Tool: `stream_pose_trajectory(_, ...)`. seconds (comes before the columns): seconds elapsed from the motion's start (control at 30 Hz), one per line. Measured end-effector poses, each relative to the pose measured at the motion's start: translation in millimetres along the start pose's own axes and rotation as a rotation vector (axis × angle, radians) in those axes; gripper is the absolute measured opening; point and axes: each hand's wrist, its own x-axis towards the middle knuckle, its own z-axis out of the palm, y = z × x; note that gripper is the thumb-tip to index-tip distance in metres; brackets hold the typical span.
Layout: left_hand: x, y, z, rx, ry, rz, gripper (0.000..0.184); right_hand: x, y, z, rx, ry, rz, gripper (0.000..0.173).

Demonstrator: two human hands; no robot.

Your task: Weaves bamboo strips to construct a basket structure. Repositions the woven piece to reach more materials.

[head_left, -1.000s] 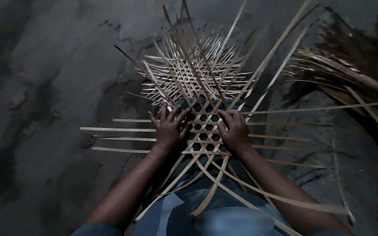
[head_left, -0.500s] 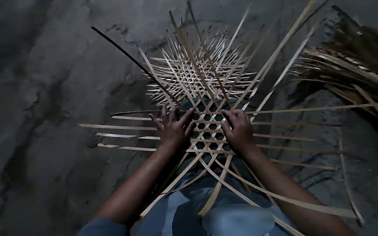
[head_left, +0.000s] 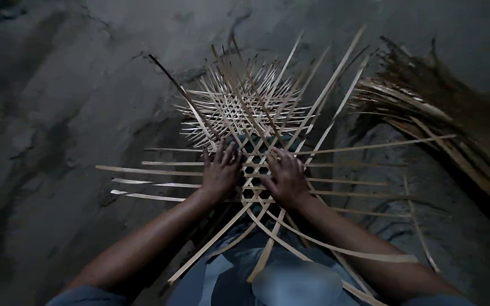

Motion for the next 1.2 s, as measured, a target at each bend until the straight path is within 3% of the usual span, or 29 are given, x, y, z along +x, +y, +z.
stream_pose_trajectory(0.1,-7.6,2.2,-12.4,-0.071,-0.124,0.050,0.055,-13.7,-4.6,4.0,0.006,-0.159,-0.041,0.067)
stream_pose_trajectory(0.2,19.3,-11.1,-30.4,-0.373,0.001,0.073,0.043,-14.0,-4.9,1.7,0.008,-0.206,-0.042,0.067)
stream_pose_trajectory(0.27,54.9,-26.8,-38.8,-0.692,0.048,-0.087,0.066,-13.0,-4.8,1.4,0.006,-0.222,-0.040,0.067)
stream_pose_trajectory(0.33,94.1,-44.7,-41.1,-1.112,0.069,-0.353,0.092,-12.2,-2.5,5.0,0.010,-0.207,-0.046,0.067)
stream_pose_trajectory(0.43,133.2,-61.9,-51.4,-1.553,0.021,-0.739,0.093,-11.5,-0.5,8.5,0.024,-0.179,-0.046,0.066)
stream_pose_trajectory(0.5,155.3,-78.5,-45.9,-1.707,0.014,-0.816,0.089,-10.7,0.3,7.1,0.042,-0.182,-0.026,0.066)
stream_pose_trajectory(0.53,163.9,-85.4,-40.8,-1.797,0.027,-0.764,0.084,-10.7,0.8,5.6,0.049,-0.187,-0.020,0.066)
stream_pose_trajectory(0.6,174.6,-93.1,-34.8,-1.971,0.006,-0.487,0.075,-11.0,1.8,3.6,0.062,-0.189,-0.014,0.066)
stream_pose_trajectory(0.7,190.9,-90.0,-31.9,-1.977,-0.094,-0.118,0.070,-9.0,2.5,3.2,0.064,-0.197,-0.016,0.066)
stream_pose_trajectory(0.8,192.6,-73.7,-46.4,-1.934,-0.227,0.087,0.058,-6.6,4.6,2.5,0.102,-0.241,-0.037,0.065)
stream_pose_trajectory(0.87,184.1,-54.9,-71.1,-1.722,-0.195,0.111,0.053,-3.4,17.4,-15.0,0.178,-0.289,-0.091,0.065)
stream_pose_trajectory(0.97,167.3,-47.2,-81.1,-1.550,-0.035,0.152,0.046,0.6,59.2,-68.9,0.389,0.038,-0.151,0.037)
stream_pose_trajectory(1.03,162.3,-54.8,-72.7,-1.582,0.011,0.238,0.044,-1.3,102.4,-128.8,0.370,0.318,-0.023,0.019)
stream_pose_trajectory(1.13,154.7,-55.0,-66.5,-1.605,0.068,0.270,0.042,-12.9,202.5,-201.7,0.183,0.683,0.300,0.028)
stream_pose_trajectory(1.2,155.9,-55.5,-61.3,-1.634,0.079,0.264,0.042,-29.9,266.2,-241.1,0.054,0.682,0.674,0.037)
